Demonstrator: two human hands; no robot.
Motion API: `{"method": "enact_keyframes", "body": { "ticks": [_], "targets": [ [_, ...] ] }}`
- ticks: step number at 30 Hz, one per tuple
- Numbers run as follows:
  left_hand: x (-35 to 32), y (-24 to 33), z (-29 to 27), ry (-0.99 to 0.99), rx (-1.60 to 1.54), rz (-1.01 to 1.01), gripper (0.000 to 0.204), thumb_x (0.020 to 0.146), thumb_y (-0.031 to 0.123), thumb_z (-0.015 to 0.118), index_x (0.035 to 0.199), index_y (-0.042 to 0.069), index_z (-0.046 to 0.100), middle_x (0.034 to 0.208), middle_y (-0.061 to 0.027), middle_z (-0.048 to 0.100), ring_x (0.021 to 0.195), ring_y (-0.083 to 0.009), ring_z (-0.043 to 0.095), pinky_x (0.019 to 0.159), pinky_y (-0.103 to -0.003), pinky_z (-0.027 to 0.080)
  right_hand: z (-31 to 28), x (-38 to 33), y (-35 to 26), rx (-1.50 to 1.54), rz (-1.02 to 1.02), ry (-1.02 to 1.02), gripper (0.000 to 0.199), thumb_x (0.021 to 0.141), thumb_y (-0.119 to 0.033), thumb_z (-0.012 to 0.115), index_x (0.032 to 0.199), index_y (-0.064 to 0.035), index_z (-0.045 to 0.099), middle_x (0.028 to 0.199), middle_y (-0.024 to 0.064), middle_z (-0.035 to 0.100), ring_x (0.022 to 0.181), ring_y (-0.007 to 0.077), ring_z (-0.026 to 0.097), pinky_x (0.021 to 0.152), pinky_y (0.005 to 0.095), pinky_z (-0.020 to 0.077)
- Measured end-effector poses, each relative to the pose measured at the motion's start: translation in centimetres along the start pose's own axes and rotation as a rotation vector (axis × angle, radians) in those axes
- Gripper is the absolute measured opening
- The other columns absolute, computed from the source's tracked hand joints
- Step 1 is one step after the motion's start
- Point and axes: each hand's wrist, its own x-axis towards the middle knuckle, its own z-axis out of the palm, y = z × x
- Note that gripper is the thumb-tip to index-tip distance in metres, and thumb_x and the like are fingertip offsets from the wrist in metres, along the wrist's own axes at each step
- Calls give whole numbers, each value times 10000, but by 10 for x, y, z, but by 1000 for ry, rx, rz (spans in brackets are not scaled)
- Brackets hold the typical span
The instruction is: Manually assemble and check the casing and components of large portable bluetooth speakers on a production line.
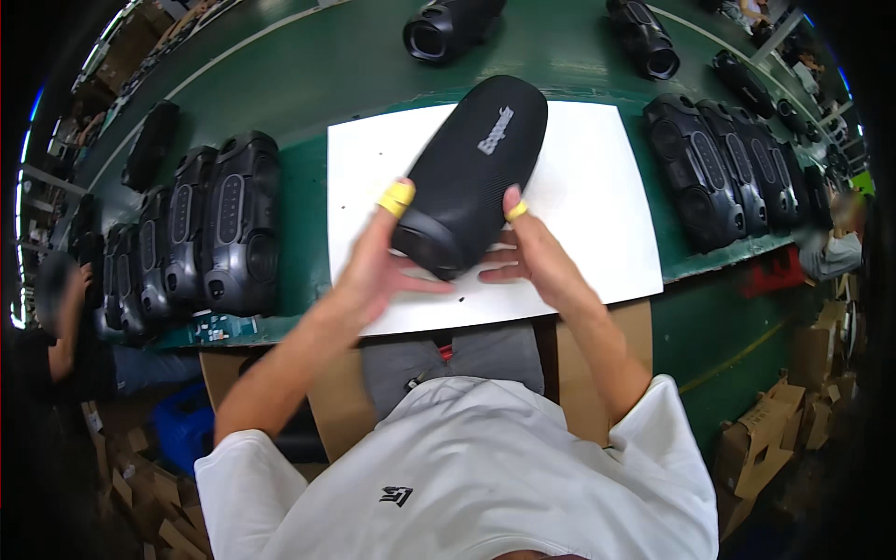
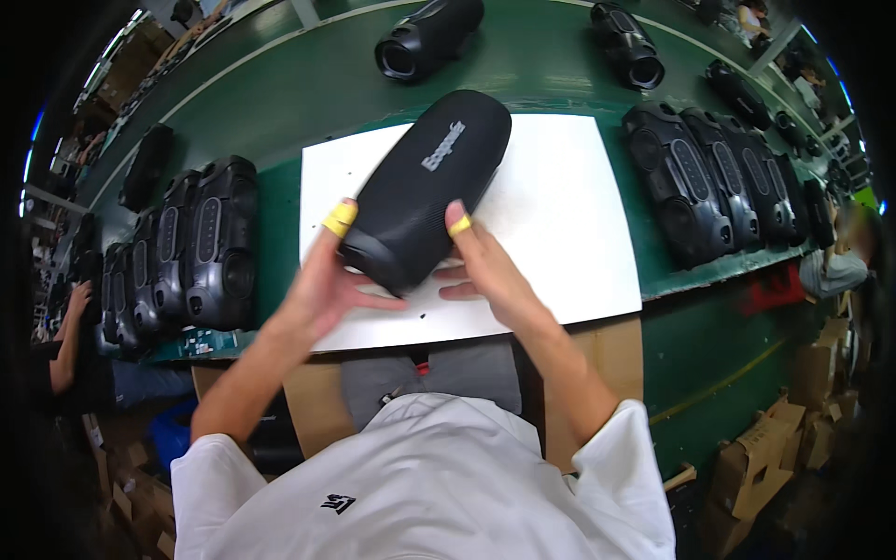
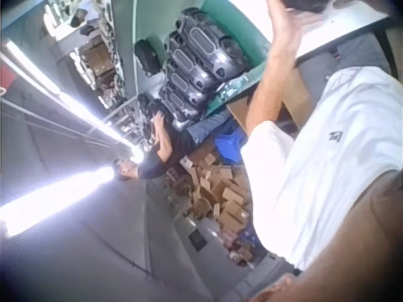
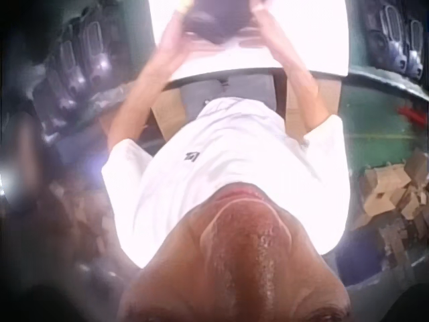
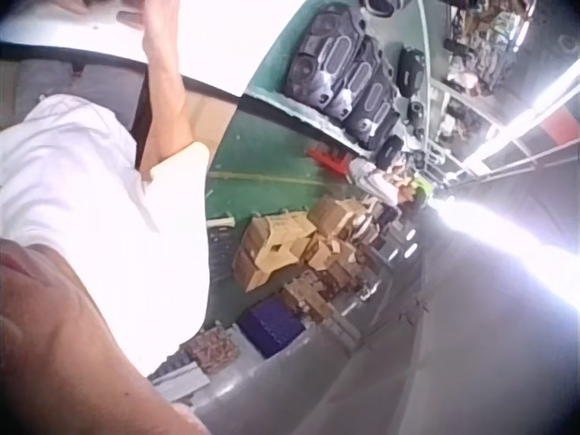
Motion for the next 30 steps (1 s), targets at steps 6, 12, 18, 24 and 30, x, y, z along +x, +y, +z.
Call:
{"method": "enact_keyframes", "body": {
  "ticks": [6, 12, 18, 24, 30],
  "targets": [
    [-17, -65, 38, -285, -203, -308, 892, 1089, 733, 436, 1622, 28, 315, 1286, -345, 674, 1095, -488, 759, 897, -598, 667, -61, 39, -55, -344, -120, -177, 958, 927, -560, 793, 1522, 140, 521, 1383, 267, 679, 1195, 285, 709, 1067, 349, 540],
    [-30, -13, 7, 198, 1336, 1269, 614, 854, 313, 915, 1314, -27, 690, 1181, -239, 724, 932, -361, 740, 860, -429, 600, -48, 36, -100, -1057, -374, -332, 1154, 641, -317, 953, 1603, 86, 459, 1451, 281, 650, 1326, 417, 642, 1190, 408, 457],
    [17, 33, -67, 61, 1377, 779, 1053, 667, 467, 995, 1496, -42, 592, 1452, -298, 647, 1353, -466, 623, 1168, -469, 483, -30, 34, -84, -1384, -951, -295, 913, 858, -421, 841, 1553, 61, 499, 1570, 310, 545, 1484, 487, 485, 1259, 533, 387],
    [27, 36, -70, -17, 1332, 793, 1093, 649, 475, 996, 1510, -50, 574, 1433, -292, 655, 1309, -468, 642, 1138, -471, 503, 20, 47, -51, -1532, -1102, 49, 823, 1010, -569, 653, 1471, 107, 561, 1496, 329, 590, 1385, 481, 569, 1187, 539, 435],
    [20, 35, -59, -44, 1454, 870, 1150, 571, 468, 1018, 1503, -32, 565, 1382, -265, 671, 1285, -452, 646, 1111, -497, 513, 23, 52, -43, -1365, -1223, 157, 461, 979, -321, 723, 1236, 61, 723, 1174, 260, 751, 1069, 439, 732, 958, 484, 584]
  ]
}}
